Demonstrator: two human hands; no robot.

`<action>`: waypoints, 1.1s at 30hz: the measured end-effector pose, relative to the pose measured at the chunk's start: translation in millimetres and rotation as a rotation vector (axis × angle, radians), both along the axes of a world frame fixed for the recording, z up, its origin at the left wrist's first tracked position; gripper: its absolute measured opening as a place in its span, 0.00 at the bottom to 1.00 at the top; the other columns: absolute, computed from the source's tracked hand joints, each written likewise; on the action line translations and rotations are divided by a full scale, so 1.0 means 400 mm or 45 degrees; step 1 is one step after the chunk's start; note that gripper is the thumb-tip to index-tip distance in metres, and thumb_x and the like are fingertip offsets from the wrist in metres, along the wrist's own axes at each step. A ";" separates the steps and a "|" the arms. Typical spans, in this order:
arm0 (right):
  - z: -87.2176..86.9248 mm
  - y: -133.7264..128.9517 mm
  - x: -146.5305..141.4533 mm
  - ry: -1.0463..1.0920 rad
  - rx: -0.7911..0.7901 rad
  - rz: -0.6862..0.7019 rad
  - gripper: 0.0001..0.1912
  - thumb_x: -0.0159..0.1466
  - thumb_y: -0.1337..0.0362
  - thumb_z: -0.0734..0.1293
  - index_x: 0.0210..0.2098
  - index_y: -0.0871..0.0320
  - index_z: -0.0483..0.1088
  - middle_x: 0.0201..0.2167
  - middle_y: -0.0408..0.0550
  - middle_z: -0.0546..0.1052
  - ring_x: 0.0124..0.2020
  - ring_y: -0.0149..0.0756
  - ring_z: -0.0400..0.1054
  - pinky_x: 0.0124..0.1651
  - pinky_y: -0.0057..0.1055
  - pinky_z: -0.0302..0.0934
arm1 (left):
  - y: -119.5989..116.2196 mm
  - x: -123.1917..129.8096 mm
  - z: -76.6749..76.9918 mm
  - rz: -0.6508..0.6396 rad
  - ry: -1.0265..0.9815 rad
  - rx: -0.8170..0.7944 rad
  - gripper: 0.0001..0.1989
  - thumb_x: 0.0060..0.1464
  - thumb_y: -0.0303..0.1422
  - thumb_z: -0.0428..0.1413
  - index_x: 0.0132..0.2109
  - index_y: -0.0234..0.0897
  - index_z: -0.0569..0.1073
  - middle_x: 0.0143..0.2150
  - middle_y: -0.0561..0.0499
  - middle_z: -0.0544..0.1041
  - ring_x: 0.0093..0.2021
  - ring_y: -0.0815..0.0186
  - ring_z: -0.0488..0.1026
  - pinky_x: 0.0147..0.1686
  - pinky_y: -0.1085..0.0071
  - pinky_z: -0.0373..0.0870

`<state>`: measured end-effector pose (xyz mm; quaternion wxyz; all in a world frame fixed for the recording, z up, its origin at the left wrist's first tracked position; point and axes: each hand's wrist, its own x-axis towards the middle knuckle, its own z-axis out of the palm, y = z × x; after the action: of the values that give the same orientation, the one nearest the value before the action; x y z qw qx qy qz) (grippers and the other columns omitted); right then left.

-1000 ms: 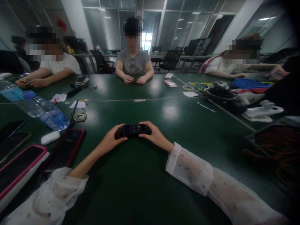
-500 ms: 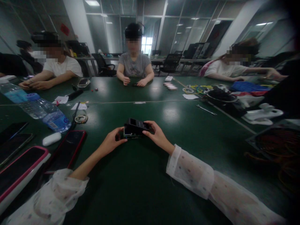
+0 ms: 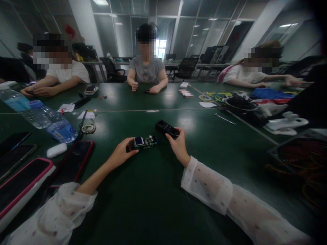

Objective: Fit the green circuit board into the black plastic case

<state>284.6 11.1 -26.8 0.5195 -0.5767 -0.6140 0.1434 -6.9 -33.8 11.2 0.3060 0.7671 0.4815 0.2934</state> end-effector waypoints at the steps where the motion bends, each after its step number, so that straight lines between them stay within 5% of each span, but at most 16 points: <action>1: 0.000 -0.001 -0.001 -0.002 -0.004 -0.037 0.24 0.60 0.55 0.65 0.51 0.54 0.55 0.50 0.55 0.64 0.51 0.46 0.61 0.55 0.53 0.57 | 0.000 -0.001 -0.001 -0.002 0.002 0.004 0.27 0.56 0.41 0.57 0.60 0.39 0.63 0.51 0.44 0.72 0.44 0.58 0.72 0.40 0.60 0.71; 24: 0.003 -0.003 -0.009 -0.090 0.012 -0.132 0.23 0.58 0.60 0.68 0.50 0.57 0.60 0.47 0.57 0.64 0.52 0.53 0.59 0.55 0.57 0.56 | 0.004 -0.001 -0.006 -0.022 0.036 0.046 0.28 0.56 0.40 0.56 0.62 0.41 0.61 0.51 0.44 0.72 0.43 0.58 0.72 0.40 0.60 0.70; 33: 0.082 -0.073 -0.050 0.022 0.128 0.191 0.26 0.62 0.59 0.66 0.58 0.52 0.56 0.53 0.53 0.65 0.53 0.46 0.63 0.57 0.51 0.60 | 0.002 0.001 -0.009 -0.021 0.047 0.033 0.27 0.57 0.38 0.56 0.62 0.40 0.60 0.50 0.44 0.72 0.41 0.60 0.72 0.38 0.62 0.70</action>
<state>264.7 -18.2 5.9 0.5408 -0.5009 -0.6575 0.1558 -6.4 -33.0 7.7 0.2893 0.7803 0.4769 0.2828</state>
